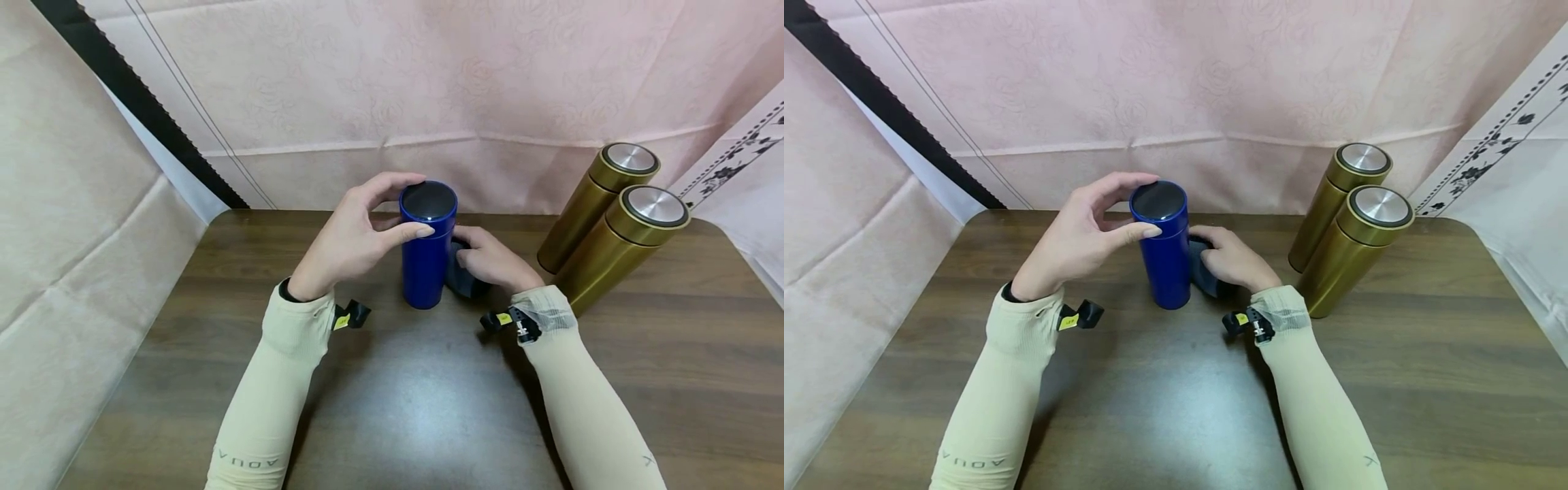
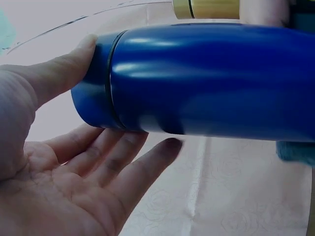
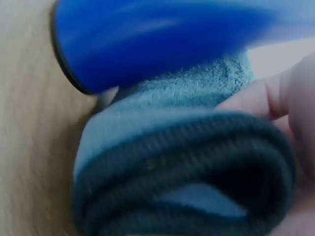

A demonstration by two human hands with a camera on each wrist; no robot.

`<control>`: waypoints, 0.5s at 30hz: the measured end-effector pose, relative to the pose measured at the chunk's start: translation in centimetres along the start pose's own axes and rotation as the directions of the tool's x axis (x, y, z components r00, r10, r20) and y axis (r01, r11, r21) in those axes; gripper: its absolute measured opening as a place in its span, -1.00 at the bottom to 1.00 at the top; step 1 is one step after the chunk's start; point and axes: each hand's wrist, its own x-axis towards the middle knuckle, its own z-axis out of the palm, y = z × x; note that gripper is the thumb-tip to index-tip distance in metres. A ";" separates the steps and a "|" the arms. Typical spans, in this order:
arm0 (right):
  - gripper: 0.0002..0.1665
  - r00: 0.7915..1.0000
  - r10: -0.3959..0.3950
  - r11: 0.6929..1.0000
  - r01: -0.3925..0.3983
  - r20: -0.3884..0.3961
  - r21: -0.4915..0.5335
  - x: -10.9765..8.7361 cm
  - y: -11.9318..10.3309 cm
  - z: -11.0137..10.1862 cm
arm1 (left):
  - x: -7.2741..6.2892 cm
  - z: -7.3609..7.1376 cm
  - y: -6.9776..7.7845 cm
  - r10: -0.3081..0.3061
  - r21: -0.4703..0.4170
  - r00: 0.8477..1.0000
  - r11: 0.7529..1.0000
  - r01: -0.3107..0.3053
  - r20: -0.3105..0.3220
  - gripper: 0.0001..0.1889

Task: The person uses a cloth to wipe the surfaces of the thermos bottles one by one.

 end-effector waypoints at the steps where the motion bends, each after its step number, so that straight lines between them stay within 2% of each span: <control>1: -0.37 1.000 0.002 1.000 -0.001 -0.016 0.031 -0.2 0.0 -0.3 | 0.0 0.0 0.0 0.004 0.000 1.000 1.000 -0.004 0.005 -0.42; 4: -0.20 0.997 -0.010 0.995 0.017 -0.070 0.102 -0.7 -0.1 -1.3 | 0.0 0.2 0.1 0.015 0.024 1.000 1.000 -0.016 0.011 -0.42; 7: -0.16 0.995 -0.003 0.991 0.016 -0.101 0.130 -1.4 -0.3 -1.9 | 0.0 0.3 0.1 0.019 0.031 1.000 0.999 -0.020 0.016 -0.41; 15: -0.16 1.000 -0.001 0.993 -0.002 0.024 0.115 -2.7 -1.1 -2.0 | -0.4 0.2 -0.2 0.014 0.032 1.000 0.999 -0.014 0.003 -0.42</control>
